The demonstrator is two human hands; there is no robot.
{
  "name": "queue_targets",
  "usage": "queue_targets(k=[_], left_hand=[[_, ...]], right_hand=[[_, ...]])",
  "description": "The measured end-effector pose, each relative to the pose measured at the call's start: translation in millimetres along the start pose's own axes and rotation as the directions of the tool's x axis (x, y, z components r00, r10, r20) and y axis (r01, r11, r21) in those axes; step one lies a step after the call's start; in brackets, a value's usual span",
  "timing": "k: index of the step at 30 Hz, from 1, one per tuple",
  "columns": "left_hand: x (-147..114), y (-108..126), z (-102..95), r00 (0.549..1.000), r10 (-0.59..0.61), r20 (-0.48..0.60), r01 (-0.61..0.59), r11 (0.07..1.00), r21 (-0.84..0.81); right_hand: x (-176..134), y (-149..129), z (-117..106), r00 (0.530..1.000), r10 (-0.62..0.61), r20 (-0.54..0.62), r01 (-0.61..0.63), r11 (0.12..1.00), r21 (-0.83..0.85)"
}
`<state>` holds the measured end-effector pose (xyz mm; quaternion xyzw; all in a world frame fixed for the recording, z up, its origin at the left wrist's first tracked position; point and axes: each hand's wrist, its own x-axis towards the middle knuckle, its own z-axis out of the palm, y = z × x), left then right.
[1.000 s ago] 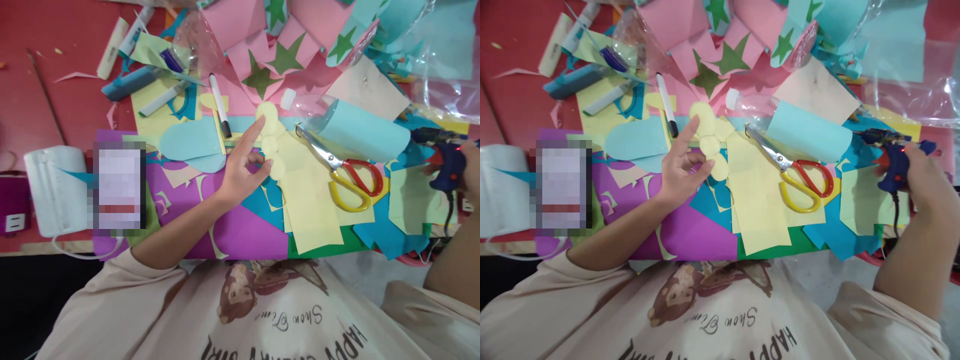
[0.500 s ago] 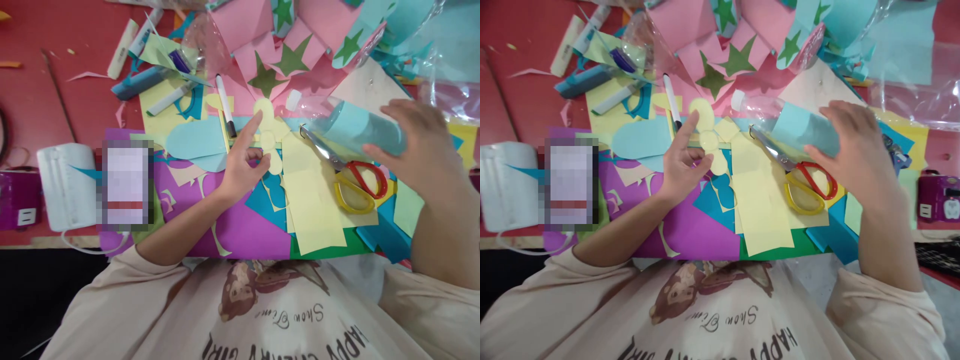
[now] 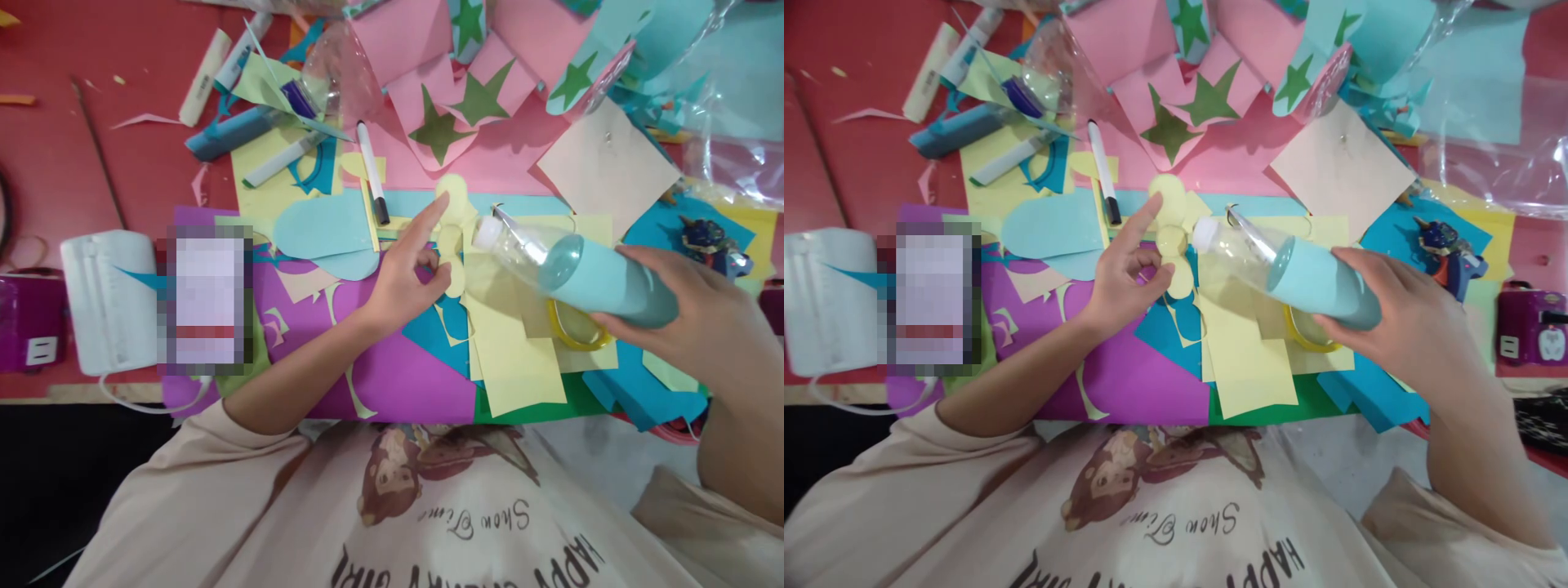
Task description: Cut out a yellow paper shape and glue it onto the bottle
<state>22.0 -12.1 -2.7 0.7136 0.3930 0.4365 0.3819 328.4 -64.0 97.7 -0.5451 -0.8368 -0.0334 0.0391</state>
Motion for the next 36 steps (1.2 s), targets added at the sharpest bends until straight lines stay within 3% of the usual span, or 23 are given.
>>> queue_targets(k=[4,9,36], left_hand=[[-4.6,0.1,1.4,0.996,0.053,0.066,-0.054,0.999,0.004],[-6.1,-0.9,2.5,0.991,0.061,0.121,-0.062,0.998,0.006],[-3.4,0.3,3.1,0.975,0.129,0.18,-0.144,0.987,0.07]], right_hand=[[-13.6,-4.0,0.4,0.998,-0.059,-0.002,0.059,0.998,0.017],[-19.6,-3.5,1.4,0.999,-0.036,0.01,0.035,0.999,0.039],[-9.7,-5.0,4.4,0.987,-0.156,-0.026,0.155,0.987,-0.051]])
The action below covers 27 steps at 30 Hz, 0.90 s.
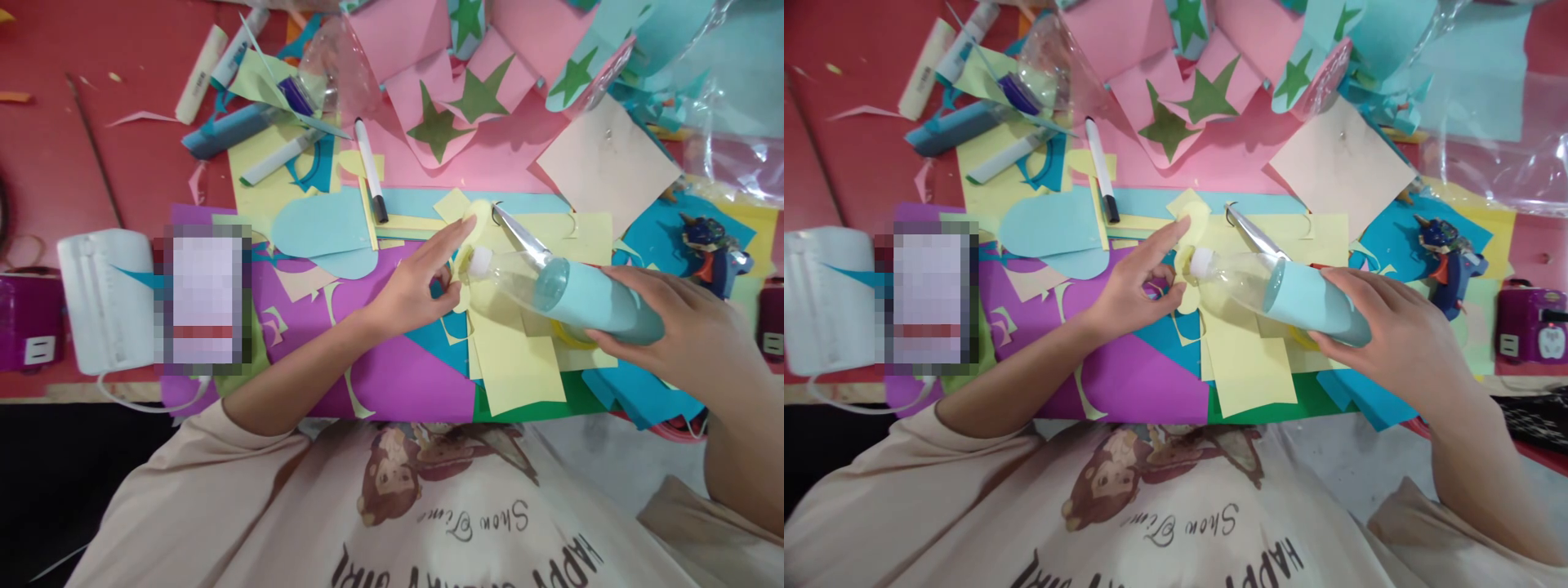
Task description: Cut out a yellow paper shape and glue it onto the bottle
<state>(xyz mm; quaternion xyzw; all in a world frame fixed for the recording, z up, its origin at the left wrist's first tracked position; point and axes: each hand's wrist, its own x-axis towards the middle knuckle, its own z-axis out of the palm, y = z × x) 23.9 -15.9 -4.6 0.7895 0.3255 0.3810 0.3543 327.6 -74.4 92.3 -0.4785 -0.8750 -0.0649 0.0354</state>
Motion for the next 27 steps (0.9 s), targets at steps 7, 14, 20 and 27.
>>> queue_targets(k=[7,14,20,27], left_hand=[[0.1,0.0,-0.3,1.0,0.027,0.004,-0.027,0.999,0.024],[0.1,-2.4,1.0,0.999,0.039,0.005,-0.039,0.999,0.006],[-0.2,-4.4,1.1,0.999,0.02,0.031,-0.02,1.0,0.003],[1.3,-3.5,-3.0,0.999,0.044,-0.004,-0.044,0.998,-0.053]], right_hand=[[4.0,3.0,3.0,0.999,-0.024,-0.042,0.025,0.999,0.02],[7.5,0.3,1.1,0.997,-0.054,-0.051,0.055,0.998,0.013],[10.9,-3.6,0.7,0.998,-0.047,-0.04,0.047,0.999,0.011],[9.4,-9.4,3.4,1.0,0.029,0.001,-0.029,0.997,0.073]])
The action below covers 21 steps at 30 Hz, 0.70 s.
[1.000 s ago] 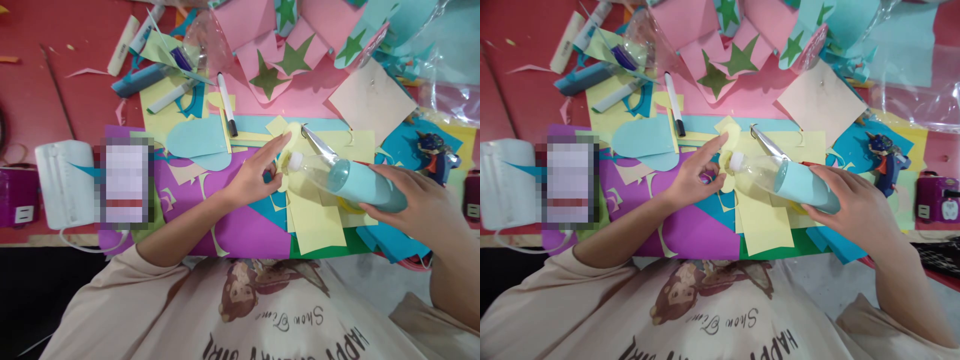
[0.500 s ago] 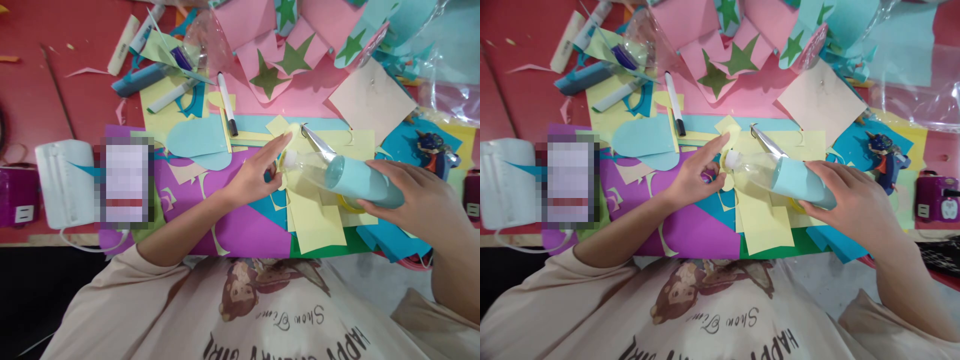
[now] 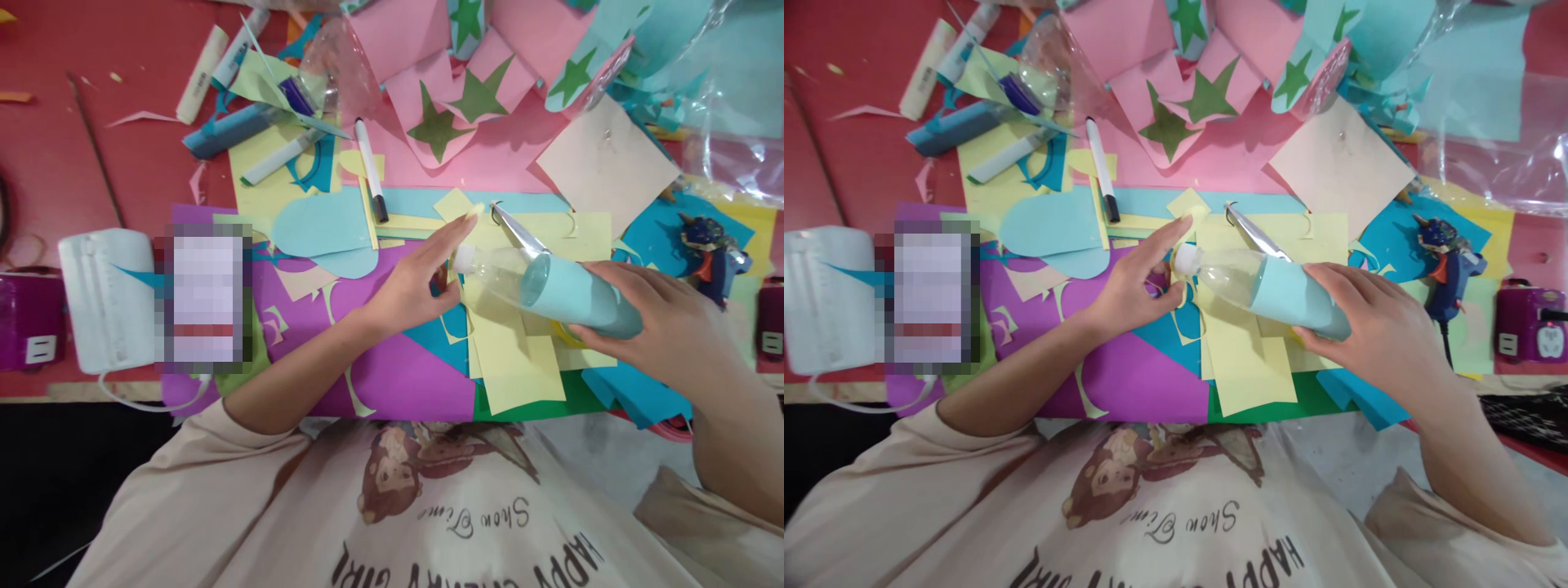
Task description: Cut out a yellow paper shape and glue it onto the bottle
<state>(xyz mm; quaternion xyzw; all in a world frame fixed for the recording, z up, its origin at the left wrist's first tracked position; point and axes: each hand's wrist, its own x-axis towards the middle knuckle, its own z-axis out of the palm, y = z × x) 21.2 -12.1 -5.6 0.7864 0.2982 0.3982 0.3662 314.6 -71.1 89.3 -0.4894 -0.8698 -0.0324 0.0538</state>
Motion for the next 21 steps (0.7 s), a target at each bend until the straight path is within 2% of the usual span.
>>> queue_targets(k=[6,15,21], left_hand=[[2.1,1.2,-8.2,0.991,-0.031,-0.127,0.013,0.99,-0.14],[4.8,2.7,-8.7,0.983,0.11,-0.145,-0.11,0.994,0.009],[4.2,3.0,-9.4,0.98,0.147,-0.131,-0.14,0.988,0.057]], right_hand=[[-6.5,-7.6,0.5,0.989,0.134,0.055,-0.139,0.986,0.089],[-12.7,-14.2,1.2,0.972,0.228,0.049,-0.233,0.963,0.137],[-15.1,-14.7,4.5,0.958,0.276,0.083,-0.287,0.939,0.188]])
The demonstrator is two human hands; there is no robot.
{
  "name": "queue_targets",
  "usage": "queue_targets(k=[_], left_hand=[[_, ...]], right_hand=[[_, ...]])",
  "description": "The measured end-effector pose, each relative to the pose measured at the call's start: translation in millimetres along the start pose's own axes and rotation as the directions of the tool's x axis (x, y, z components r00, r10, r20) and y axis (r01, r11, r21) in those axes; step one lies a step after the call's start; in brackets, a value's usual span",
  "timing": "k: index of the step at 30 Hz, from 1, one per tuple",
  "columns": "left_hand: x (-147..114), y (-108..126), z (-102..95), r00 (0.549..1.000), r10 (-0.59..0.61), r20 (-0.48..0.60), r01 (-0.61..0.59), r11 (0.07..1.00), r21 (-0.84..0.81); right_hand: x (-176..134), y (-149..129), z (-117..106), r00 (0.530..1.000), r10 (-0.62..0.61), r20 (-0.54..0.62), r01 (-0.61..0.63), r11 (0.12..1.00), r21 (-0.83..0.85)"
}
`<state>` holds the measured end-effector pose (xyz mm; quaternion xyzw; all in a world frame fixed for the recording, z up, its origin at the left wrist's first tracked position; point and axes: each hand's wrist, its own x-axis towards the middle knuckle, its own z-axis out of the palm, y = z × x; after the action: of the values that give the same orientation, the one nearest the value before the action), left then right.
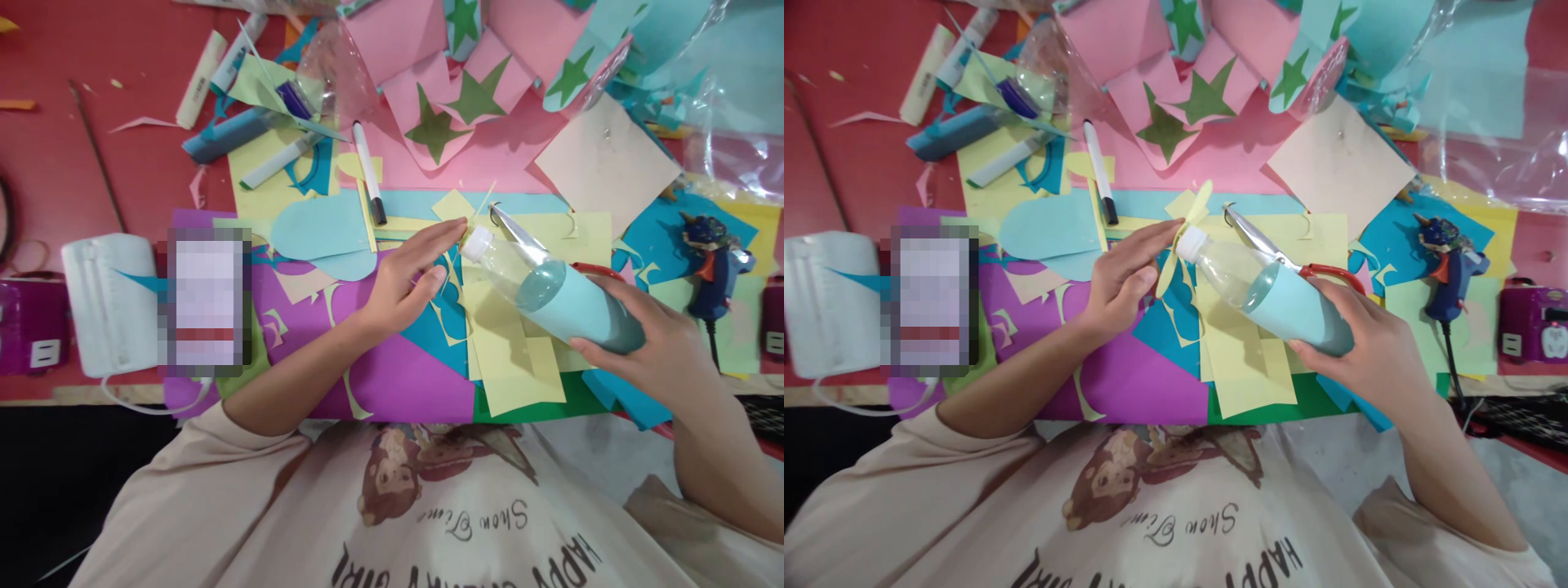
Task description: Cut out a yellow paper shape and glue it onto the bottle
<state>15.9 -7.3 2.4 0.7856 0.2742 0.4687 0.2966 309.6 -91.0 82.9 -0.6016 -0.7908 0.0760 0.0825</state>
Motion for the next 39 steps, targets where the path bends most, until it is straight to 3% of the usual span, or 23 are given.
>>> queue_targets(k=[7,18,23,26,31,37,39], left_hand=[[-1.8,1.6,2.6,1.0,-0.006,-0.013,0.007,0.997,0.076],[-1.7,1.7,3.9,0.999,-0.025,-0.033,0.026,0.999,0.02],[-1.4,2.3,5.0,0.991,-0.126,-0.048,0.124,0.991,-0.055],[0.7,3.2,3.9,0.995,-0.081,-0.06,0.077,0.995,-0.065],[-0.6,6.5,4.9,0.999,-0.05,-0.009,0.05,0.997,-0.058],[-4.3,3.5,6.6,0.94,-0.307,-0.148,0.278,0.942,-0.186],[-3.0,1.5,6.2,0.93,-0.334,-0.155,0.301,0.931,-0.206]], right_hand=[[-0.7,-0.4,3.3,0.999,0.032,0.004,-0.032,0.998,0.047],[5.0,2.6,4.5,0.993,0.106,0.059,-0.112,0.988,0.111],[11.4,12.6,1.4,0.995,0.01,0.098,-0.029,0.982,0.187],[15.8,18.9,-0.5,0.989,-0.039,0.144,0.012,0.983,0.181],[20.1,19.4,-3.0,0.972,-0.184,0.148,0.181,0.983,0.033],[20.7,-2.5,-7.7,0.948,-0.313,0.061,0.318,0.929,-0.187],[21.5,-6.6,-6.4,0.942,-0.331,0.048,0.334,0.919,-0.21]])
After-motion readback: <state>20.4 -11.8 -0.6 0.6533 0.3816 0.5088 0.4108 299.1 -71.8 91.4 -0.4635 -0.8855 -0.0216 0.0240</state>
